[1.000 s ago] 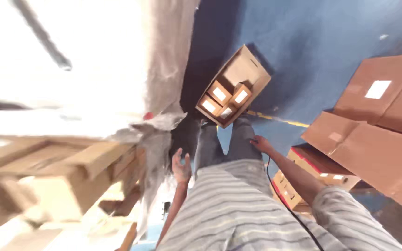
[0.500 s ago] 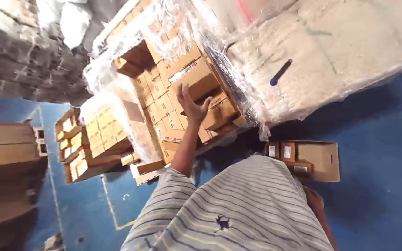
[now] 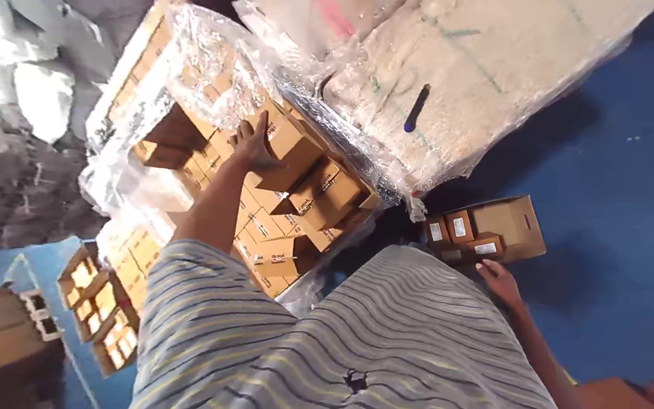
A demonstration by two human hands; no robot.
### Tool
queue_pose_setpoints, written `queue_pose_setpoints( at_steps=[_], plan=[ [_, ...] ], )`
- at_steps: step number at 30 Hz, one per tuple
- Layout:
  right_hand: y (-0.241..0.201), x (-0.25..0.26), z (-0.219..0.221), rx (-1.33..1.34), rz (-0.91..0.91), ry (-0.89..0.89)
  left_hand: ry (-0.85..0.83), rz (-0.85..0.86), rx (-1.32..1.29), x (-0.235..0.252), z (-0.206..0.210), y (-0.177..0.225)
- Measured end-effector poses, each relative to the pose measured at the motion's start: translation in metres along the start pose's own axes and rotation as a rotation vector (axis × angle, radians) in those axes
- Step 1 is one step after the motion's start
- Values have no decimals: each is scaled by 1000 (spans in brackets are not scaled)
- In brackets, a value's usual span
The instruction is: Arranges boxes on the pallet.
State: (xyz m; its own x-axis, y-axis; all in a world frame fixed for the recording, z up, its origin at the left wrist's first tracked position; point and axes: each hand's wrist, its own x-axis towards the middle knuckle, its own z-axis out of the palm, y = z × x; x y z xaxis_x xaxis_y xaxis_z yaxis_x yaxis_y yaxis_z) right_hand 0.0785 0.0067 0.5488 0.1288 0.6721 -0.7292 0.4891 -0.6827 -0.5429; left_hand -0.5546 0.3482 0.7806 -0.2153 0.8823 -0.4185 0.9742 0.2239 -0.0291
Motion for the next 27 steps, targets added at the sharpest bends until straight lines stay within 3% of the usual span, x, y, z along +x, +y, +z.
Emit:
queue_pose_setpoints(
  at_steps=[3,8,11,13,16,20,23,27],
  plan=[
    [1,-5,3,-41,-55,-67,90,55,-65,-27,4,12],
    [-28,-14,-18,179,-182,-11,172,383,-361,-113,18,71],
    [-76,-24,-33,408,-413,-196,-22,496,-851,-167,46,137],
    [-107,-36,-40,597,-551,-294,-231,468,-1255,-200,80,198],
    [-127,-59,-61,767,-492,-231,-605,406,-1450,-233,131,309],
    [-42,-40,-114,904,-192,-190,-813,307,-1309,-249,211,440],
    [56,-3,-131,1082,-161,-64,-978,236,-1063,-235,290,525],
    [194,78,-120,1065,-64,122,-1142,230,-759,-204,414,640]
  ],
)
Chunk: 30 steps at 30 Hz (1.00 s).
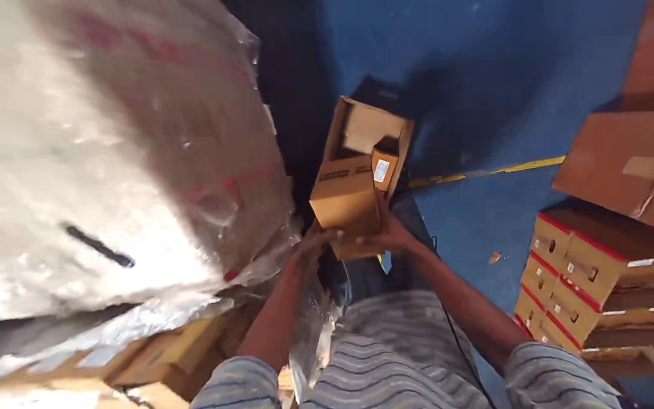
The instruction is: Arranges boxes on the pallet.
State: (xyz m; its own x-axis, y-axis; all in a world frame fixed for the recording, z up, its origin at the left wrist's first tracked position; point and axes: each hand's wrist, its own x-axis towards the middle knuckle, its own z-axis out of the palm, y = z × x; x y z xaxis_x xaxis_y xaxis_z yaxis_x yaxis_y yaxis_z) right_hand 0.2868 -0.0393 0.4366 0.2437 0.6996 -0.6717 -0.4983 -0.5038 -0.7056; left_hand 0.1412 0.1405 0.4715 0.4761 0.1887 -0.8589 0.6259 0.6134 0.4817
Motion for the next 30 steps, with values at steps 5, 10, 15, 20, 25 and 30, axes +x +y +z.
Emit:
queue_pose_setpoints(
  at_steps=[5,10,15,20,25,30],
  plan=[
    [104,131,-105,65,81,194,4,-54,208,222,50,-18],
    [158,197,-159,-159,343,265,-33,-139,172,328,61,-83],
    [151,249,-201,-573,608,89,77,-294,25,359,70,-106],
    [147,291,-234,-154,736,185,78,-323,163,395,75,-66],
    [167,329,-269,169,877,275,-9,-302,355,433,85,-43],
    [175,335,-269,213,764,374,91,-223,681,480,94,-64]
  ],
)
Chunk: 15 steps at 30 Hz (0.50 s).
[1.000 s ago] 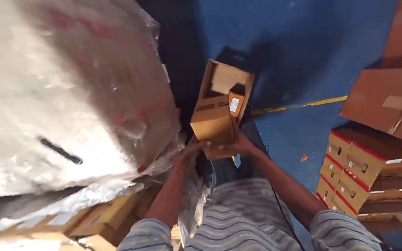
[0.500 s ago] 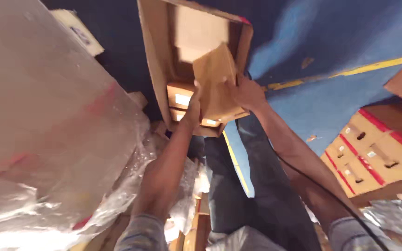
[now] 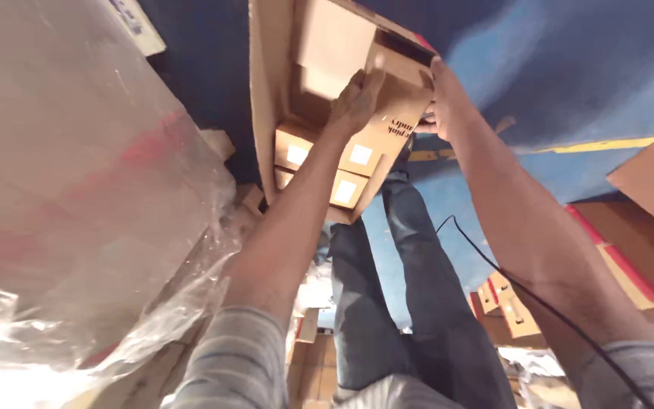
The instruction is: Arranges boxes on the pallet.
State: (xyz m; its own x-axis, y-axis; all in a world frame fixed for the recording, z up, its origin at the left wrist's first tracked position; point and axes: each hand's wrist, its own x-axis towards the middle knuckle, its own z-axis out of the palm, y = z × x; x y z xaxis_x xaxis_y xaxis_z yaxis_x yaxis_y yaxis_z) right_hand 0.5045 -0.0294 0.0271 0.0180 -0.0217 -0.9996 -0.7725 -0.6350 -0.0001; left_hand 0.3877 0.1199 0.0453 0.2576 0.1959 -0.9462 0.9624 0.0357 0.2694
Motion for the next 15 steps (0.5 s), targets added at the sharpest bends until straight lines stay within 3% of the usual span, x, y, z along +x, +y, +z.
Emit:
queue_pose_setpoints(
  at_steps=[5,12,15],
  plan=[
    [30,2,28,-147,-211,226,16,-13,103,66,11,-6],
    [70,-24,78,-352,-446,21,-10,51,38,97,13,-15],
    [89,-33,82,-434,-408,-20,183,57,-16,79,30,-35]
  ],
)
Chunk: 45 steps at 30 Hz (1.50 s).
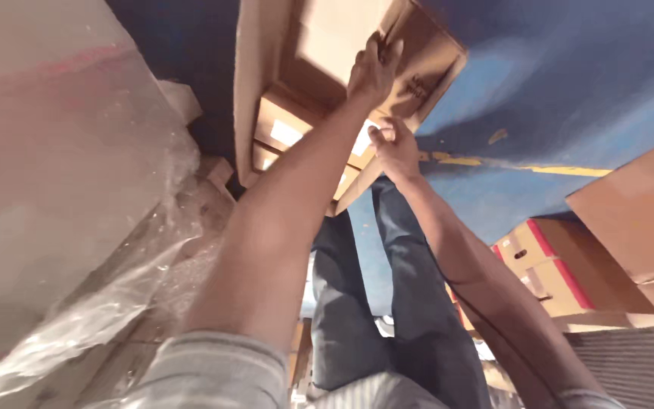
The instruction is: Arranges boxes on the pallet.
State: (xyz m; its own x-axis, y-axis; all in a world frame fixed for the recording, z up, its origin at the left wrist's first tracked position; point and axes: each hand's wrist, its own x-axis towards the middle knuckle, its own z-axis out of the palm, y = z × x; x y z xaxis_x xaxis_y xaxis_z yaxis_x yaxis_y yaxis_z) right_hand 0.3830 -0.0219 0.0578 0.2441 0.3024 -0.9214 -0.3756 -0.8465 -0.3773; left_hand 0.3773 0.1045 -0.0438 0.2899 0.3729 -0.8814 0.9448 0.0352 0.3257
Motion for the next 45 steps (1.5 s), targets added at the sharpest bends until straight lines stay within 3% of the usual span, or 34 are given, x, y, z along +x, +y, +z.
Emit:
queue_pose_setpoints(
  at_steps=[3,6,12,17,20,24,28,32,34,36,39,41,42,45],
  plan=[
    [18,-20,-5,-46,24,-27,183,61,3,-55,19,-38],
    [37,-45,-19,-99,84,-76,263,89,-48,-125,32,-90],
    [91,-75,-23,-187,222,9,7,-205,-249,-265,41,-200],
    [79,-127,23,-446,155,-43,-71,-352,-474,-373,18,-248],
    [45,-172,83,-641,-30,-208,45,-328,-679,-448,-13,-266],
    [-5,-215,191,-774,-540,-373,422,5,-840,-542,-80,-302],
    [-87,-298,302,-636,-1000,-401,1087,338,-509,-650,-182,-335],
    [-148,-399,429,-399,-1251,-628,1659,179,-28,-777,-307,-415],
    [-161,-444,482,-460,-1283,-752,1695,77,18,-816,-351,-478],
    [-166,-481,524,-562,-1343,-759,1486,-13,12,-835,-385,-536],
    [-163,-521,570,-511,-1503,-601,1177,-186,-87,-834,-408,-596],
    [-173,-544,591,-579,-1507,-530,1283,-206,-320,-815,-395,-616],
    [-186,-553,599,-736,-1432,-541,1384,-213,-451,-800,-386,-620],
    [-236,-560,651,-1249,-1046,-747,1571,-288,-740,-780,-382,-622]
  ],
)
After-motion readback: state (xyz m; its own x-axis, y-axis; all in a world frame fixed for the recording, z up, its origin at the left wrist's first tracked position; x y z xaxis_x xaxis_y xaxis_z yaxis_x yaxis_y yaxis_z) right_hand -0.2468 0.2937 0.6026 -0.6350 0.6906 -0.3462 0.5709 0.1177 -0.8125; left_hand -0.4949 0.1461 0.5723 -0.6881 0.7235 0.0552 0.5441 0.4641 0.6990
